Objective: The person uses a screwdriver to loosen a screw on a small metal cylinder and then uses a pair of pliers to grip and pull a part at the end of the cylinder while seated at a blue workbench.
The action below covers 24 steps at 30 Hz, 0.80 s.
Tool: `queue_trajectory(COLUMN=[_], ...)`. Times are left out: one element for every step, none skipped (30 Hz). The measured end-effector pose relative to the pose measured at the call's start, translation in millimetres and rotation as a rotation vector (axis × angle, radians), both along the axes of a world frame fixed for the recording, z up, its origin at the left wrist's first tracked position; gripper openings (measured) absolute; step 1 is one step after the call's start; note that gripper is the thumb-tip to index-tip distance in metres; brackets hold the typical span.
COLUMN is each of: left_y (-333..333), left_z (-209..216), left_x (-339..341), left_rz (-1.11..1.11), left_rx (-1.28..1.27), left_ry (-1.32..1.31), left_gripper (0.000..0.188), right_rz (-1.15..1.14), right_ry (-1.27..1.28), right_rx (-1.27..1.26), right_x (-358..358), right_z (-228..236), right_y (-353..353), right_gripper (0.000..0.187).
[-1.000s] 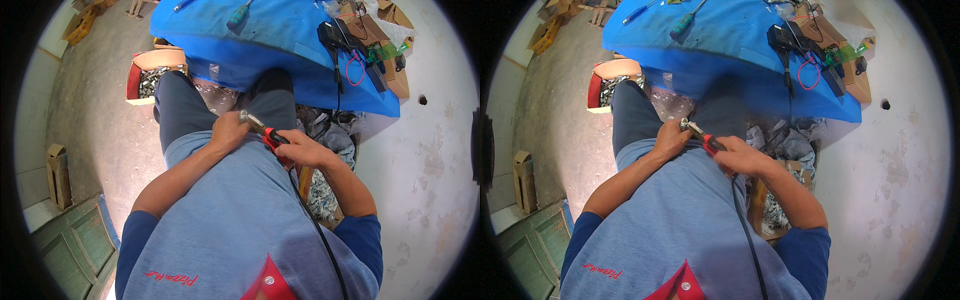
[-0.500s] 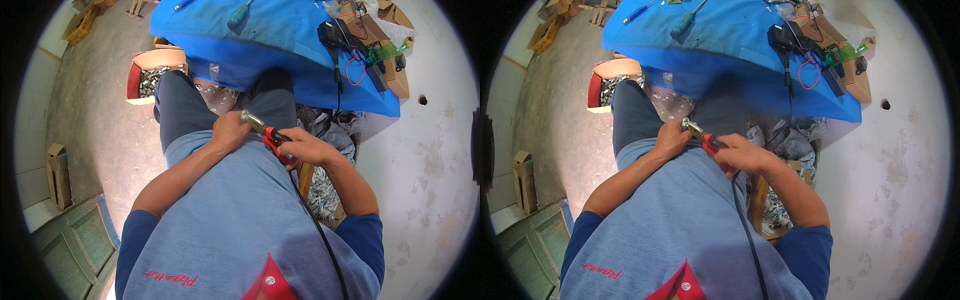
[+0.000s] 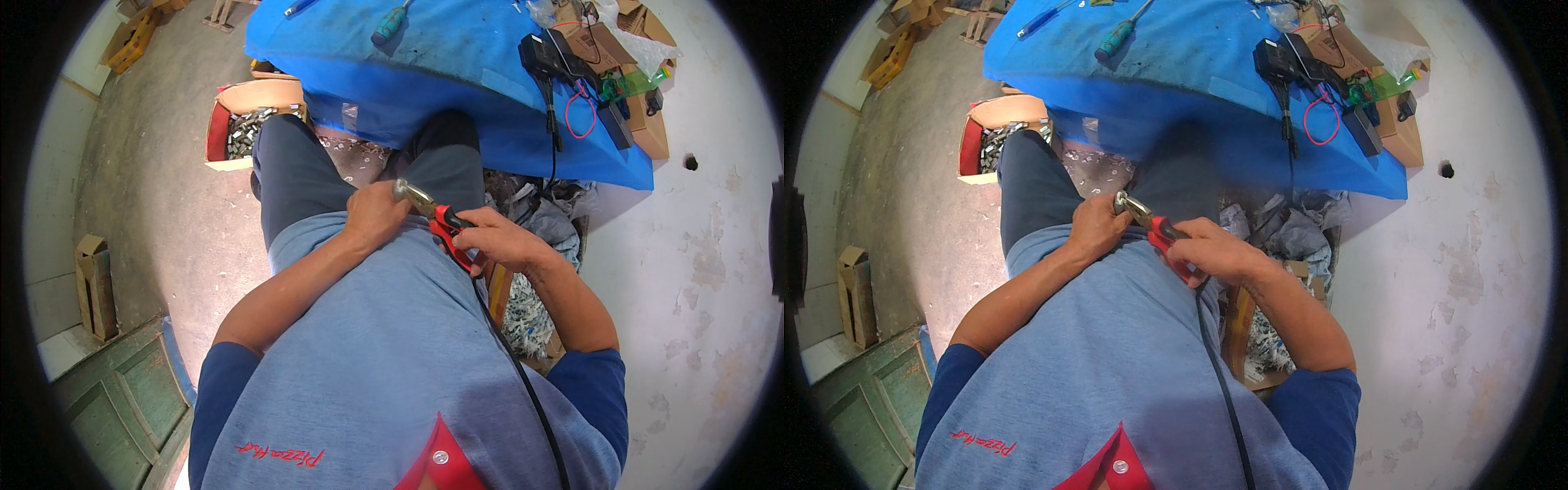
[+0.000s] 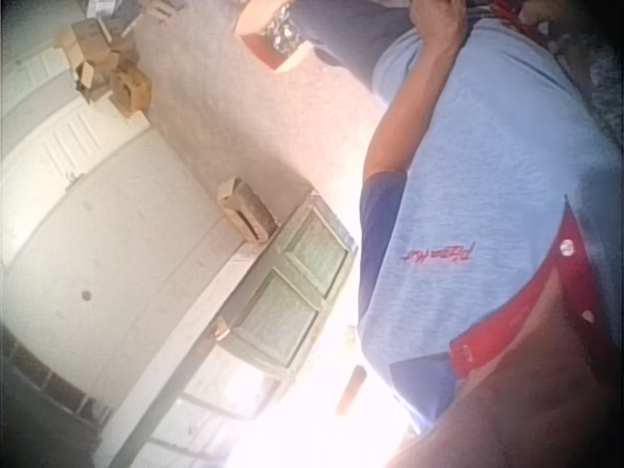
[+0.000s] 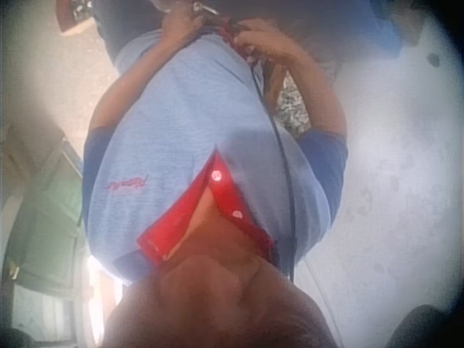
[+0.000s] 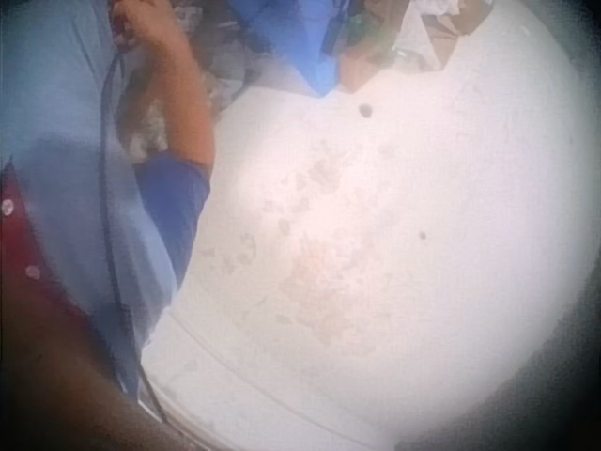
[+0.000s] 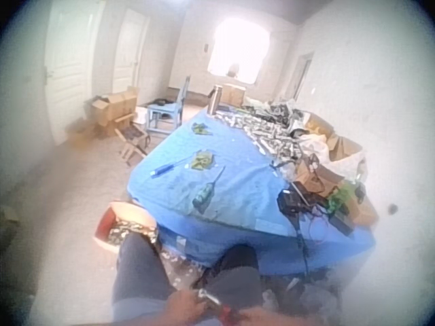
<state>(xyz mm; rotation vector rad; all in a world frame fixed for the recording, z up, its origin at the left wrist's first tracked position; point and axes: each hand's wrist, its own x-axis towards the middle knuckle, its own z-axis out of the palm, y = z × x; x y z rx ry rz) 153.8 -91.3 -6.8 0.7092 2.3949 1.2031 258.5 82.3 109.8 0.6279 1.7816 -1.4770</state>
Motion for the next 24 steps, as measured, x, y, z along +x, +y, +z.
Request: queue_trajectory(left_y=[-0.2,-0.4,-0.6,-0.8,-0.7,-0.7,-0.6,-0.6,-0.8,-1.2,-1.6,-1.4,-1.2,-1.1,-1.1,-1.2,-1.2,-1.3,-1.7,-2.0,-2.0,-1.9,-1.7,-2.0], left_z=[0.5,0.6,0.1,-0.7,-1.4,-1.8,-2.2,-2.5,-2.5,-2.2,-2.3,-3.7,-6.3,-7.7,-7.9,-8.1,-8.0,-7.1,-5.2,-3.4,-1.8,-0.3,0.3,0.1], left_x=[0.1,0.1,0.0,-0.3,-0.5,-0.5,-0.5,-0.6,-0.8,-1.1,-1.3,-0.9,-0.3,0.1,0.2,0.2,0.2,0.1,-0.2,-0.3,-0.5,-0.3,-0.4,-0.7], left_rz=[-0.004,-0.007,-0.014,-0.021,-0.029,-0.029,-0.029,-0.03,-0.037,-0.043,-0.05,-0.042,-0.033,-0.024,-0.025,-0.025,-0.025,-0.033,-0.042,-0.05,-0.049,-0.047,-0.045,-0.052], left_rx=[-0.014,-0.027,-0.026,-0.024,-0.023,-0.027,-0.032,-0.036,-0.043,-0.05,-0.057,-0.036,-0.015,0.006,0.004,0.001,-0.002,-0.008,-0.015,-0.021,-0.013,-0.005,0.003,0.003], left_ry=[0.016,0.033,0.046,0.058,0.071,0.082,0.094,0.105,0.114,0.123,0.132,0.15,0.167,0.185,0.183,0.182,0.18,0.173,0.166,0.159,0.153,0.146,0.14,0.134], left_gripper=[0.022,0.022,0.022,0.023,0.023,0.022,0.022,0.021,0.021,0.021,0.021,0.02,0.019,0.019,0.019,0.019,0.019,0.02,0.02,0.021,0.021,0.021,0.021,0.02], right_rz=[-0.012,-0.038,-0.063,-0.089,-0.088,-0.085,-0.082,-0.079,-0.077,-0.074,-0.062,-0.051,-0.04,-0.058,-0.075,-0.092,-0.109,-0.125,-0.142,-0.147,-0.151,-0.155,-0.156,-0.156], right_ry=[0.011,0.0,-0.01,-0.021,-0.022,-0.023,-0.024,-0.026,-0.026,-0.027,-0.018,-0.01,-0.002,0.003,0.008,0.013,0.012,0.011,0.01,0.007,0.005,0.004,-0.002,-0.007], right_rx=[-0.011,-0.026,-0.041,-0.056,-0.052,-0.05,-0.048,-0.049,-0.049,-0.049,-0.038,-0.026,-0.014,-0.04,-0.067,-0.093,-0.106,-0.119,-0.131,-0.138,-0.146,-0.154,-0.148,-0.142], right_x=[1.3,2.0,2.3,2.7,2.9,2.5,2.0,1.1,0.1,-0.5,-0.6,-0.3,0.3,1.1,1.9,2.4,2.7,3.1,3.6,4.1,3.8,3.5,2.9,2.1], right_z=[-1.6,-1.6,-1.5,-1.3,-0.6,0.2,1.4,4.3,8.1,9.8,8.2,5.8,3.3,0.8,-2.0,-3.8,-4.7,-5.4,-6.0,-6.9,-7.7,-8.0,-7.0,-5.3], right_y=[0.6,0.4,0.1,-0.2,-0.3,-0.4,-0.6,-1.4,-2.7,-3.1,-2.4,-1.4,-0.6,0.0,0.7,1.2,1.2,0.7,0.5,0.5,1.1,1.5,1.3,0.6], right_gripper=[0.039,0.038,0.038,0.038,0.038,0.038,0.038,0.034,0.03,0.027,0.027,0.027,0.027,0.026,0.026,0.026,0.026,0.026,0.026,0.026,0.026,0.025,0.025,0.025])
